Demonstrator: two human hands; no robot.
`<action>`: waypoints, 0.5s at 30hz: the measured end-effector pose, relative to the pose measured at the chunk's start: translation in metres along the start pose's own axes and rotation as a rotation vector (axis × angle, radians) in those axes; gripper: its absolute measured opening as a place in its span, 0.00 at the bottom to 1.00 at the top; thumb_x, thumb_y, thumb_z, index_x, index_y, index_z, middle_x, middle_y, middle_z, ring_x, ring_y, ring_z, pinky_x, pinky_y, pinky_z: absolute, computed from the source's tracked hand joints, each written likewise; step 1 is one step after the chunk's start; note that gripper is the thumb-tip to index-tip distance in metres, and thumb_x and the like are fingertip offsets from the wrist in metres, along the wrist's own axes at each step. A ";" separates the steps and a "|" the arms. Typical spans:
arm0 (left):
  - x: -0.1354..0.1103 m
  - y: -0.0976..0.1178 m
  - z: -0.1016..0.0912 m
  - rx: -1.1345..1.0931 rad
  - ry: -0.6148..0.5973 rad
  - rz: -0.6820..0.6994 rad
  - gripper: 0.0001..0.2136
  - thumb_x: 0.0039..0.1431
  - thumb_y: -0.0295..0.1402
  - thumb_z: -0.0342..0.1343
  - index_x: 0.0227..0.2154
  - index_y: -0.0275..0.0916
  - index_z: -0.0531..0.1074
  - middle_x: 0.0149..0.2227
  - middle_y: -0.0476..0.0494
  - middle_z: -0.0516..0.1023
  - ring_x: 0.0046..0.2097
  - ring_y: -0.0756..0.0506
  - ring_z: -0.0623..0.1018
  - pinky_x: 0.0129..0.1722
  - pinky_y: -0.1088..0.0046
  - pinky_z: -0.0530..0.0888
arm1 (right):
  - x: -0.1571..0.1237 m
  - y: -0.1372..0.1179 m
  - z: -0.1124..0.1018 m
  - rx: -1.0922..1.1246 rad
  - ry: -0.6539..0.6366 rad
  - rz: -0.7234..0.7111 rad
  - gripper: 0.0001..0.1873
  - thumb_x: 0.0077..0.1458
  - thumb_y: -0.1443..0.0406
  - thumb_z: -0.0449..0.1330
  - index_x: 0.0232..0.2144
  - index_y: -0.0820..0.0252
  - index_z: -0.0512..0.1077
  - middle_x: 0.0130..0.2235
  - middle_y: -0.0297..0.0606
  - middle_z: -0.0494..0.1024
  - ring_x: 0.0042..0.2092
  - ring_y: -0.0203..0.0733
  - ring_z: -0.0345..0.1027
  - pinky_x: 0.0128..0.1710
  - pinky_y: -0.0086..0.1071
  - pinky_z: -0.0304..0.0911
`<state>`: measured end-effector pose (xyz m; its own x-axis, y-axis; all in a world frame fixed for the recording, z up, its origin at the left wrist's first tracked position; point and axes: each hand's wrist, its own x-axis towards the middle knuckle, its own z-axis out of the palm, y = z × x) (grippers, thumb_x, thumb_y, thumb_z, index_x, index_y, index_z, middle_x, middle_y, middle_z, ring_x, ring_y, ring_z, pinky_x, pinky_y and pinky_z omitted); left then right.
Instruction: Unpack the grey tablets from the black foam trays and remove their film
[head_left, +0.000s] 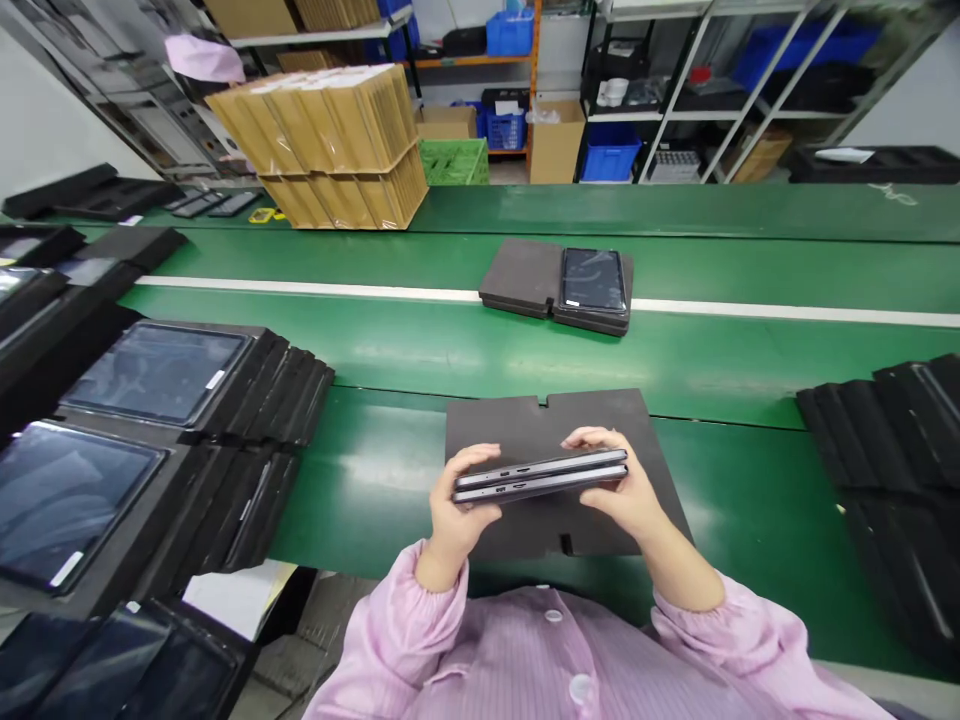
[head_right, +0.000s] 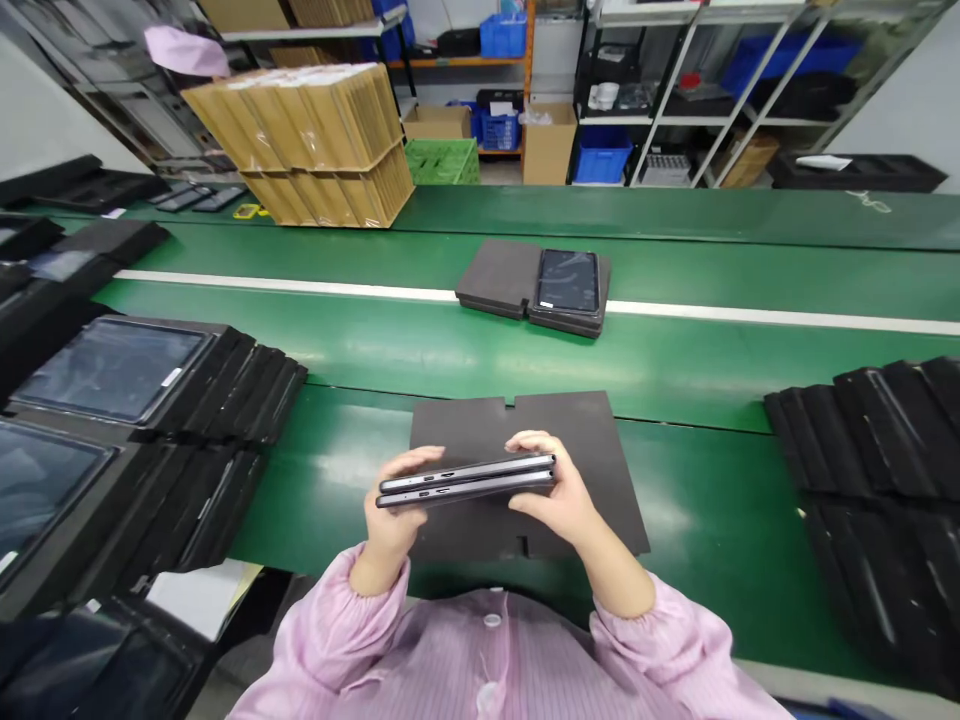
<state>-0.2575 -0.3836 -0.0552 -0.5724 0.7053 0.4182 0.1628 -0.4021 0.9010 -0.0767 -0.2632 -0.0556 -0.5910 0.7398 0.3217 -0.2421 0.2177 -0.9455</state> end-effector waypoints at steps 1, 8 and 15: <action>0.001 0.001 0.003 0.000 -0.012 0.025 0.21 0.43 0.48 0.65 0.37 0.40 0.74 0.37 0.39 0.80 0.41 0.39 0.79 0.44 0.58 0.75 | 0.002 -0.003 -0.001 0.013 0.001 -0.018 0.21 0.45 0.55 0.68 0.40 0.51 0.67 0.41 0.39 0.74 0.44 0.47 0.69 0.47 0.45 0.64; -0.003 0.005 0.002 -0.096 -0.091 0.037 0.20 0.45 0.49 0.63 0.36 0.39 0.75 0.34 0.43 0.81 0.34 0.43 0.81 0.33 0.66 0.79 | -0.003 -0.002 0.004 0.161 -0.039 -0.002 0.15 0.48 0.56 0.66 0.35 0.52 0.66 0.36 0.37 0.74 0.36 0.43 0.68 0.37 0.40 0.65; -0.001 0.000 0.006 -0.123 -0.028 0.047 0.20 0.47 0.50 0.61 0.35 0.37 0.75 0.32 0.42 0.80 0.33 0.43 0.81 0.32 0.66 0.79 | 0.002 0.002 0.005 0.204 -0.028 0.003 0.15 0.49 0.57 0.66 0.36 0.52 0.67 0.35 0.36 0.73 0.36 0.42 0.67 0.35 0.37 0.63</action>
<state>-0.2522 -0.3808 -0.0552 -0.5433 0.6993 0.4645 0.0886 -0.5025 0.8600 -0.0823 -0.2644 -0.0570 -0.6128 0.7214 0.3228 -0.3890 0.0802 -0.9177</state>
